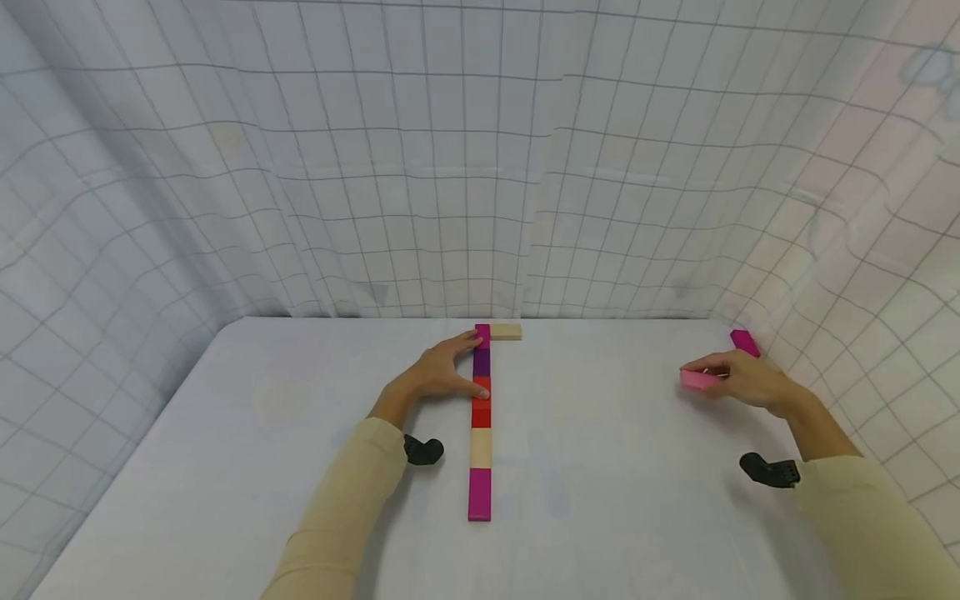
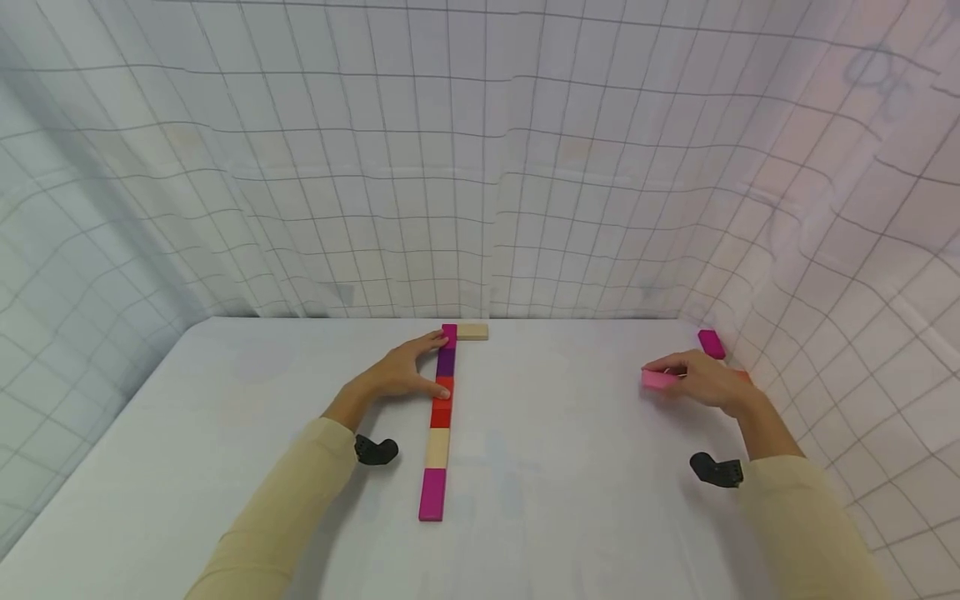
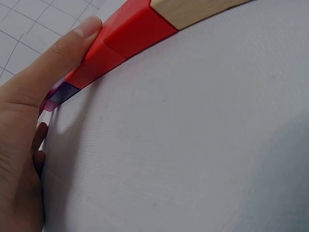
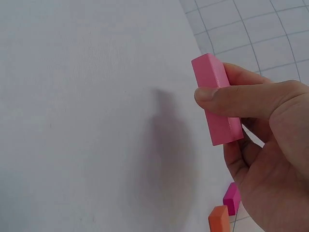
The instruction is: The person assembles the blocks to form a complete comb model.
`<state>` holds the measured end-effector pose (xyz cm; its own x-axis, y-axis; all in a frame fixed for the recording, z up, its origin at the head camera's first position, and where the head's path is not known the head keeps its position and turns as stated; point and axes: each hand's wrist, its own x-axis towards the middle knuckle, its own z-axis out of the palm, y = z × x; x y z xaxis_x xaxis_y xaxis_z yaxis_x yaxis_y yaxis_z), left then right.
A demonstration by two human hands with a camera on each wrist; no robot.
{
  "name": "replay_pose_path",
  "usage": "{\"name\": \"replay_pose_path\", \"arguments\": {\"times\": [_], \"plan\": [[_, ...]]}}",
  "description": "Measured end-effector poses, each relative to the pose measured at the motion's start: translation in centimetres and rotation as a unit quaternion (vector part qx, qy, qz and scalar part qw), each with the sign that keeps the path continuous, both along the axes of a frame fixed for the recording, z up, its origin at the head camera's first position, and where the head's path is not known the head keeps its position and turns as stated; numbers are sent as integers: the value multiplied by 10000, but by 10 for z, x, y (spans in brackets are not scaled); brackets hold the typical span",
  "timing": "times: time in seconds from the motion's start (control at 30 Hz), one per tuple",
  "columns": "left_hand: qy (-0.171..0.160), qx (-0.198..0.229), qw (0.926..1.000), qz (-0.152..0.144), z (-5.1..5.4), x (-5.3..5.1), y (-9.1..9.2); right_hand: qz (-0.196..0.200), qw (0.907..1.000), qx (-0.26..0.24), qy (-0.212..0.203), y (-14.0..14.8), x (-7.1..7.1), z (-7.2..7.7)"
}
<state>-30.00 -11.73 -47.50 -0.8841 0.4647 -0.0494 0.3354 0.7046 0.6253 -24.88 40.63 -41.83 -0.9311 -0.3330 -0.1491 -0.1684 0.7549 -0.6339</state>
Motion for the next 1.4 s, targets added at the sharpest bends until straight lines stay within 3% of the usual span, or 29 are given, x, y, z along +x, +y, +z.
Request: {"name": "replay_pose_path", "arguments": {"times": [0.2, 1.4], "plan": [[28, -25, 10000, -44, -1, -1, 1, 355, 9989, -304, -46, -16, -8, 0], [11, -2, 10000, 8, -2, -1, 0, 936, 9952, -293, -14, -110, -39, 10]]}}
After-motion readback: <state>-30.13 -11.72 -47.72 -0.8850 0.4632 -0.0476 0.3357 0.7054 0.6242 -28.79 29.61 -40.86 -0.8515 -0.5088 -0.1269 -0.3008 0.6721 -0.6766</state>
